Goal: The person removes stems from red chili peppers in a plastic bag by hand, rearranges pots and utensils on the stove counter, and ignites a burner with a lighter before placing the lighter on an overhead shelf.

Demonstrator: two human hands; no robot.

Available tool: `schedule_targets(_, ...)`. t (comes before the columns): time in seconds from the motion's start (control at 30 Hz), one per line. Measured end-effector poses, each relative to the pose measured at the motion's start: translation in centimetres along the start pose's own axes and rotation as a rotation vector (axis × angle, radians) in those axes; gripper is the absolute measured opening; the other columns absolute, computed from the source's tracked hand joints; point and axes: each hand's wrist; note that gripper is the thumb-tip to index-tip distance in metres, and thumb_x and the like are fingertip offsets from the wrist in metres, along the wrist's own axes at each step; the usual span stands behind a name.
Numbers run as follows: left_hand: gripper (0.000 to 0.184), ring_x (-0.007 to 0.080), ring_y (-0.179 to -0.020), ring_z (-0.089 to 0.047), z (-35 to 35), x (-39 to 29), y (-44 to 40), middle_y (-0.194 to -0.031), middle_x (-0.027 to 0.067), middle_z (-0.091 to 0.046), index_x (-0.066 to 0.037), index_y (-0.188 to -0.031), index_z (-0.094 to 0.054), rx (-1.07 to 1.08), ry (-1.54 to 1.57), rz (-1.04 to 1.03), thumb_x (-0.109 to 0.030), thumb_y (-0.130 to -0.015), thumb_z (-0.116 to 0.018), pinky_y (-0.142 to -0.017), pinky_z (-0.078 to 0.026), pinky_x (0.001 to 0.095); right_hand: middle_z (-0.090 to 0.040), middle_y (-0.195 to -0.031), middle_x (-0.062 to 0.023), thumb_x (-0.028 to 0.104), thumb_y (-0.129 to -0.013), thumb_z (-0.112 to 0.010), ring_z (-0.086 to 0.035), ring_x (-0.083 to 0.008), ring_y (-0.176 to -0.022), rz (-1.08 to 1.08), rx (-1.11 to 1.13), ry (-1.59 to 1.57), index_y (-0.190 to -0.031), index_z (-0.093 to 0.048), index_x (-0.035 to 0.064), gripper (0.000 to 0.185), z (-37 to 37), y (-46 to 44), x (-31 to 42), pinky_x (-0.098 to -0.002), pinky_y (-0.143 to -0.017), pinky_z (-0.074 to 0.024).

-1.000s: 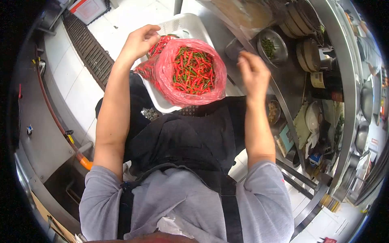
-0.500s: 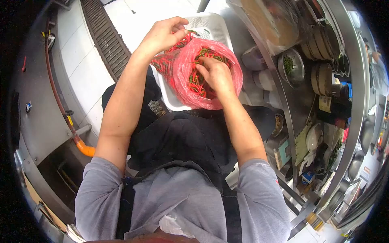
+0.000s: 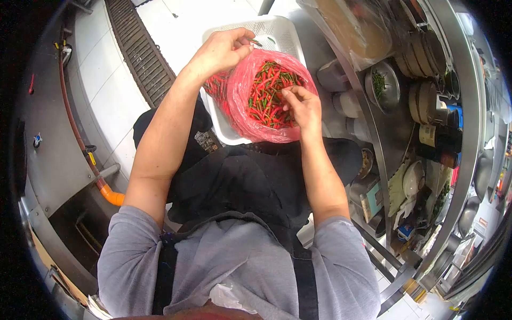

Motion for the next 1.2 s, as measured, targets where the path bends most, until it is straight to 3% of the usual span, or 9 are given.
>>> schedule_targets(0.17, 0.03, 0.0218, -0.08, -0.068, -1.4, 0.1, 0.2, -0.084, 0.0113, -0.069, -0.004, -0.112, -0.065, 0.016, 0.001, -0.041, -0.018, -0.085, -0.063, -0.076, -0.054, 0.0343, -0.066, -0.072, -0.0009, 0.018, -0.091, -0.065, -0.057, -0.0039, -0.056, 0.07, -0.062, -0.099, -0.094, -0.069, 0.0013, 0.017, 0.1, 0.4, -0.6, -0.0195, -0.048, -0.0401)
schedule_targets(0.33, 0.025, 0.0354, -0.085, -0.067, -3.9, -1.4, 0.7, -0.089, 0.0165, -0.07, -0.007, -0.096, -0.07, 0.35, -0.283, -0.04, -0.028, -0.084, -0.062, -0.078, -0.053, 0.0444, -0.067, -0.074, -0.0008, 0.02, -0.092, -0.064, -0.059, -0.0049, -0.057, 0.079, -0.021, -0.083, -0.089, -0.069, 0.0016, 0.019, -0.1, 0.3, 0.0, -0.0203, -0.047, -0.0411)
schedule_targets(0.4, 0.025, 0.0355, -0.087, -0.067, -4.7, -3.3, 2.0, -0.09, 0.0189, -0.069, -0.006, -0.094, -0.071, 0.355, -0.49, 0.109, -0.027, -0.081, -0.064, -0.079, -0.053, 0.0468, -0.067, -0.075, -0.0006, 0.02, -0.093, -0.063, -0.059, -0.0054, -0.056, 0.093, -0.037, -0.128, -0.087, -0.069, 0.0022, 0.02, -0.4, 0.3, -0.1, -0.0206, -0.047, -0.0412)
schedule_targets(0.57, 0.025, 0.0355, -0.087, -0.067, -7.5, -1.1, 1.2, -0.087, 0.0187, -0.069, -0.005, -0.089, -0.07, 0.332, -0.49, 0.1, -0.028, -0.081, -0.064, -0.078, -0.054, 0.0474, -0.068, -0.08, -0.0054, 0.015, -0.092, -0.064, -0.061, -0.0086, -0.058, 0.02, -0.057, -0.222, -0.095, -0.068, -0.0018, 0.018, -0.6, 1.6, -0.2, -0.0204, -0.048, -0.0426)
schedule_targets(0.67, 0.023, 0.0322, -0.082, -0.068, -5.9, -1.7, 0.7, -0.081, 0.0166, -0.069, -0.004, -0.087, -0.069, 0.269, -0.363, 0.042, -0.026, -0.081, -0.065, -0.075, -0.054, 0.0442, -0.068, -0.082, -0.0059, 0.014, -0.091, -0.064, -0.061, -0.0086, -0.058, 0.045, -0.022, -0.224, -0.097, -0.068, -0.0023, 0.018, -0.3, 2.2, -0.7, -0.0199, -0.047, -0.0425)
schedule_targets(0.77, 0.014, 0.0147, -0.062, -0.064, -4.3, -2.0, -0.2, -0.069, 0.007, -0.066, -0.004, -0.085, -0.064, 0.337, 0.205, 0.297, -0.018, -0.083, -0.066, -0.055, -0.049, 0.0265, -0.068, -0.083, -0.0066, 0.012, -0.091, -0.064, -0.061, -0.0087, -0.059, 0.034, -0.029, -0.269, -0.098, -0.067, -0.0036, 0.017, -0.4, 2.5, -0.5, -0.0198, -0.048, -0.0426)
schedule_targets(0.8, 0.014, 0.0147, -0.062, -0.064, -3.9, -2.2, -0.3, -0.069, 0.007, -0.066, -0.004, -0.085, -0.064, 0.332, 0.198, 0.291, -0.018, -0.083, -0.066, -0.055, -0.049, 0.0265, -0.068, -0.083, -0.0066, 0.012, -0.091, -0.064, -0.061, -0.0087, -0.059, 0.043, -0.028, -0.273, -0.098, -0.067, -0.0036, 0.017, -0.5, 2.5, 0.0, -0.0198, -0.048, -0.0426)
schedule_targets(0.87, 0.01, 0.0101, -0.06, -0.063, -3.5, -2.3, 0.3, -0.07, 0.0024, -0.064, -0.006, -0.089, -0.061, 0.408, 0.735, 0.361, -0.015, -0.086, -0.064, -0.048, -0.041, 0.0204, -0.068, -0.083, -0.0066, 0.011, -0.091, -0.064, -0.061, -0.0093, -0.06, 0.079, -0.041, -0.291, -0.098, -0.067, -0.004, 0.017, -1.0, 2.7, 0.9, -0.02, -0.049, -0.0431)
schedule_targets(1.2, 0.01, 0.0076, -0.068, -0.062, -3.2, -3.4, 1.2, -0.08, -0.0003, -0.064, -0.008, -0.095, -0.062, 0.482, 0.738, 0.314, -0.011, -0.086, -0.065, -0.051, -0.038, 0.0197, -0.069, -0.083, -0.0059, 0.015, -0.094, -0.061, -0.062, -0.009, -0.061, 0.1, 0.029, -0.379, -0.101, -0.068, -0.0027, 0.02, -2.3, 3.4, 2.8, -0.0206, -0.05, -0.0441)
Point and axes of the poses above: each hand's wrist, its own y-axis away from the middle knuckle, its own z-axis out of the back of the hand, x = y × z
